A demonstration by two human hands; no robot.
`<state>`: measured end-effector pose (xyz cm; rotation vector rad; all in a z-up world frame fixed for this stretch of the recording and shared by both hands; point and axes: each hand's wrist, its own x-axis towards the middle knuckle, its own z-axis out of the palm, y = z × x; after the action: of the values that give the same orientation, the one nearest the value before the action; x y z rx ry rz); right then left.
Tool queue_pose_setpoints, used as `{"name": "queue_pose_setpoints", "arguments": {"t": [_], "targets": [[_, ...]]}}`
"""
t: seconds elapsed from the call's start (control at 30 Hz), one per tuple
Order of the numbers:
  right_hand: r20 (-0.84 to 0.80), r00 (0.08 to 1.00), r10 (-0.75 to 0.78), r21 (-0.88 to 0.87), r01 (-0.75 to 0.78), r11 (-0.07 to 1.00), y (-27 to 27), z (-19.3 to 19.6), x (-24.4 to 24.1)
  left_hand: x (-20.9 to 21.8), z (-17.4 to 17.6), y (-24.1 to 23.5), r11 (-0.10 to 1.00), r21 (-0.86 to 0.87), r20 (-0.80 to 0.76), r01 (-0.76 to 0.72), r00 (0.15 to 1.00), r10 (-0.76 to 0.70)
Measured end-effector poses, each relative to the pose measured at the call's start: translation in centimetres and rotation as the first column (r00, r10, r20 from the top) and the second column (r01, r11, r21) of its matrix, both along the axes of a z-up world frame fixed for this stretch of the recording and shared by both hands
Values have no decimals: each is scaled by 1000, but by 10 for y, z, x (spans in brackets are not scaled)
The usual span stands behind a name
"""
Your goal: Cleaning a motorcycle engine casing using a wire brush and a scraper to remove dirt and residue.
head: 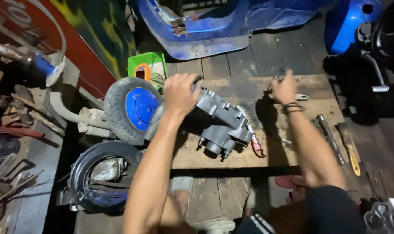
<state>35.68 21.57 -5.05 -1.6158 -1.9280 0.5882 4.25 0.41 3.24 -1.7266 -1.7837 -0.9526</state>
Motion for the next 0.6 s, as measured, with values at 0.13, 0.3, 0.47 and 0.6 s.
{"name": "queue_pose_setpoints", "arguments": {"t": [0.13,0.3,0.47,0.6], "targets": [[-99,993,67,300,-34,953,-57,92,65,29,49,5,996,-5,148,91,985,-89],[-55,987,149,60,-146,987,-148,176,75,65,78,-11,917,-132,710,377,681,-178],[271,871,410,40,-436,899,-190,145,78,73,61,-27,888,-97,718,449,650,-250],[275,810,518,-89,-515,852,-198,116,82,57,66,-65,801,-289,697,525,688,-200]]}}
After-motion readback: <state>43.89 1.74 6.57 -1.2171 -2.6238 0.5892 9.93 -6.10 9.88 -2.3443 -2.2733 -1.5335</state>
